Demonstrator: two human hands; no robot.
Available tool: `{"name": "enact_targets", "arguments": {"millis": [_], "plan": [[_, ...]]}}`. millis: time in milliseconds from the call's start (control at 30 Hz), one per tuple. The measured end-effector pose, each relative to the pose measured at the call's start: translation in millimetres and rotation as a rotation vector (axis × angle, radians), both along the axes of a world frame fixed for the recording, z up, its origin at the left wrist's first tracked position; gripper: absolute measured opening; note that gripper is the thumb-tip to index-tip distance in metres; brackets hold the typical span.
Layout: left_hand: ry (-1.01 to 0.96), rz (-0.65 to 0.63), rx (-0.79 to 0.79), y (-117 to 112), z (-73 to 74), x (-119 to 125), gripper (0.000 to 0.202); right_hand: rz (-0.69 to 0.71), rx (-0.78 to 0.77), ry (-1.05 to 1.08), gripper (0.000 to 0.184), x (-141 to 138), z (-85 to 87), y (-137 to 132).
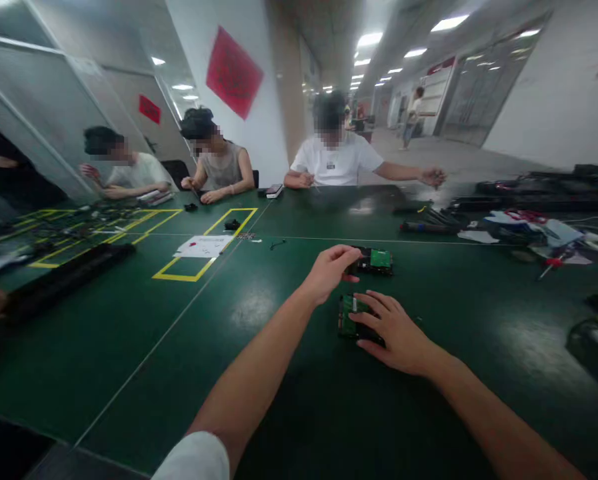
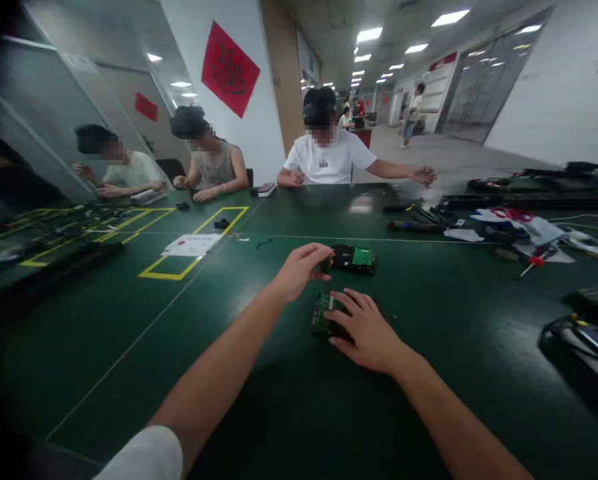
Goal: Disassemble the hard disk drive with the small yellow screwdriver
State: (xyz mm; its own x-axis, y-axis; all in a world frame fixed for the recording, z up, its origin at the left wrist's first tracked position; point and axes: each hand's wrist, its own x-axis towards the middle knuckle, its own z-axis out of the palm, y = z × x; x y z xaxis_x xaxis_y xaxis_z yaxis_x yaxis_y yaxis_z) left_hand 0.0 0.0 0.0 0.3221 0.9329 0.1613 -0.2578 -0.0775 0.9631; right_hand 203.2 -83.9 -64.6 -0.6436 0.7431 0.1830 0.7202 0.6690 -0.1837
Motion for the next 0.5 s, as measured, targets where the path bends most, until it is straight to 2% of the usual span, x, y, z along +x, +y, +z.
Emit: {"name": "enact_targets", "arguments": {"millis": [167,367,500], "plan": [[0.039,0.028,-0.003,-0.4,3.9,0.9,0.029,-0.030,-0.057,0.014,0.054,3.0,-1.0,2.8],[-0.030,-0.014,-0.108,0.5,5.9,3.8,0.022,-0.058,-0.095,0.023,0.058,1.8,4.2,1.3],[0.004,-0.013,-0.071,0.9,8.4,7.0,0.019,-0.062,-0.104,0.039,0.055,0.2,6.2,-1.2]]}}
